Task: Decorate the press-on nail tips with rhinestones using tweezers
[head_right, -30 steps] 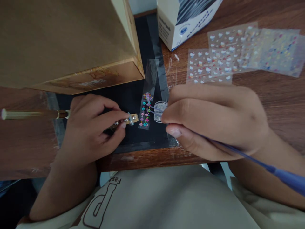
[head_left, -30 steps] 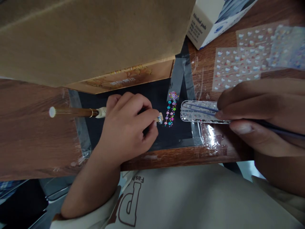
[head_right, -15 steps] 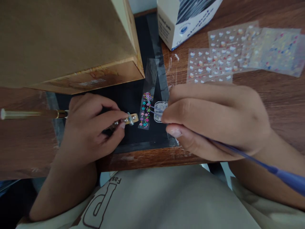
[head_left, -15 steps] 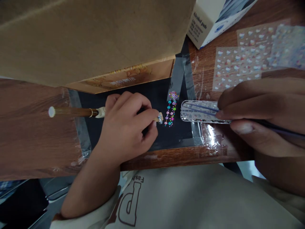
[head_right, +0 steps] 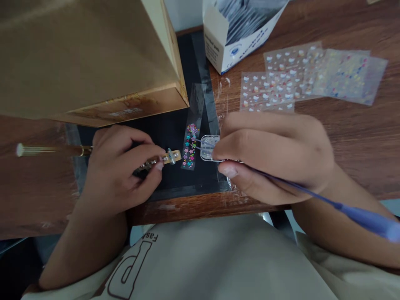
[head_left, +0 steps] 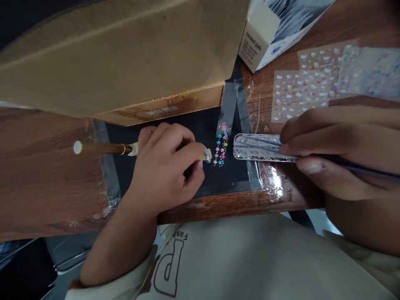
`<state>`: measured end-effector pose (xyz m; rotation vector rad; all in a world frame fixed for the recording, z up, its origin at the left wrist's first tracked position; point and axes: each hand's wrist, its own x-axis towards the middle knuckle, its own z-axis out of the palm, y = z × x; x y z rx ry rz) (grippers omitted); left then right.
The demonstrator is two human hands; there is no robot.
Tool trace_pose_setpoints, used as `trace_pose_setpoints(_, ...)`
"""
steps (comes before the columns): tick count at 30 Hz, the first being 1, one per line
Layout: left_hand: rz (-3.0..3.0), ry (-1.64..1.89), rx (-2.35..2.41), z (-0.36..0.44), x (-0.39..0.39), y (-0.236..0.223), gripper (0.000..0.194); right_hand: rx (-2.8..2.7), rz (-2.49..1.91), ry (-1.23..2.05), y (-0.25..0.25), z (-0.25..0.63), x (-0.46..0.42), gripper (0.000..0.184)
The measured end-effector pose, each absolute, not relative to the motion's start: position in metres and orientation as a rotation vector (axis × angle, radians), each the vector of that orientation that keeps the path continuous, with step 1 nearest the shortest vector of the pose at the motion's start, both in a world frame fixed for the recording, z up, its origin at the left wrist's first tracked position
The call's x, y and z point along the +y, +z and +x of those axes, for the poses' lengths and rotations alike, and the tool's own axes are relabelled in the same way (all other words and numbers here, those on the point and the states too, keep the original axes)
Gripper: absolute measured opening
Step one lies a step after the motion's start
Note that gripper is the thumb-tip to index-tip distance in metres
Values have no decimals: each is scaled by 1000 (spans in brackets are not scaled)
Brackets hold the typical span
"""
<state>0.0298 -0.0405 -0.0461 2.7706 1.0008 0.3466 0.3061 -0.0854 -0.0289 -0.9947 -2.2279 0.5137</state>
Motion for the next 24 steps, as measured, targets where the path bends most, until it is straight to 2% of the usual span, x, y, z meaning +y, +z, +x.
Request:
trace_pose_setpoints(8,2744,396,1037,26,-41,-47,7,-2033,-862,452,-44,313,-111,9)
trace_pose_setpoints(14,2733,526,1020,24,-36,-56,8,-1901,-857,524,-70,333,-151,19)
trace_pose_setpoints(18,2773,472,1054,28,-38,-54,7,-1805,-913,439,-87,329,-167,21)
trace_pose_setpoints(24,2884,308,970,45,-60,-30,24,-1990,-970,393,-89,331,-164,10)
